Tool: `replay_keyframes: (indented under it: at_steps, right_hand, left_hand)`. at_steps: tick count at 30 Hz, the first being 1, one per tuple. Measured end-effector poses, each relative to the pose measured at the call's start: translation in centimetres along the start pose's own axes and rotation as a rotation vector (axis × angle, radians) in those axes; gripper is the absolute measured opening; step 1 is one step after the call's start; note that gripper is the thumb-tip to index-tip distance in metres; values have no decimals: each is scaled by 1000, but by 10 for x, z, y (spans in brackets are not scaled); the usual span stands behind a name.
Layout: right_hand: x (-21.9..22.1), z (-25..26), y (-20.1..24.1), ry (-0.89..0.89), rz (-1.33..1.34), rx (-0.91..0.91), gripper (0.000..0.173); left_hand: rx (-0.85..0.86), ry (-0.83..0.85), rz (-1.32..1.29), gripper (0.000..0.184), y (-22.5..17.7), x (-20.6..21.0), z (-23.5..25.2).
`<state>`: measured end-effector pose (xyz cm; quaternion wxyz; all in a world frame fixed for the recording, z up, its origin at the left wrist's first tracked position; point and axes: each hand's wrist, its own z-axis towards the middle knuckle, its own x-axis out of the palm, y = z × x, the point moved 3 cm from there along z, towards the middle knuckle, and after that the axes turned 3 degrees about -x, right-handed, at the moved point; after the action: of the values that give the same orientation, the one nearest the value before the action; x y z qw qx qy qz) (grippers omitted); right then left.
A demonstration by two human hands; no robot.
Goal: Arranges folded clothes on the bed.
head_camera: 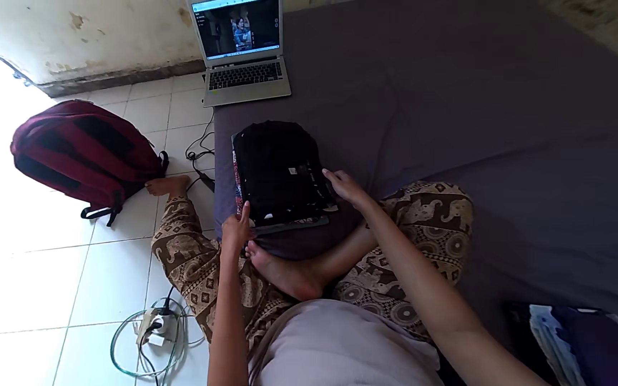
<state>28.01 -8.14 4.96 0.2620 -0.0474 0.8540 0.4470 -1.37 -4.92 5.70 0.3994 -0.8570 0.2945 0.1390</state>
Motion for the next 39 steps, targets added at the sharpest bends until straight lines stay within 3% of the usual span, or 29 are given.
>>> replay_keyframes:
  at_steps: [3,6,8,13,16,19,27,31,35,39]
  right_hand:
    - [-1,-10,11,-82,-68,-175,49]
    - [4,-9,13,1,29,-100,55]
    - [9,-4,12,54,74,-30,61]
    - [19,12,11,80,4,18,71]
    - [20,17,10,57,21,29,77]
    - [16,17,15,95,40,48,79]
    - [13,16,15,82,-27,-22,69]
    - [13,16,17,23,-25,-62,67]
    - [15,15,20,81,6,0,71]
    - [15,19,19,125,83,24,69]
  left_hand:
    - [123,-129,96,51,9,-1,-4]
    - [296,-339,167,37,5,0,-16]
    - [339,-366,190,36,-2,3,-23]
    - [162,-157,287,49,-9,8,-29]
    - [140,-76,168,56,-6,10,-22]
    - [167,-47,28,51,-13,6,-12]
    - [116,45,113,62,-56,4,24]
    - [104,-43,131,63,-56,7,39]
    - [143,24,-291,47,-47,15,47]
    - [157,226,-582,34,-52,19,43]
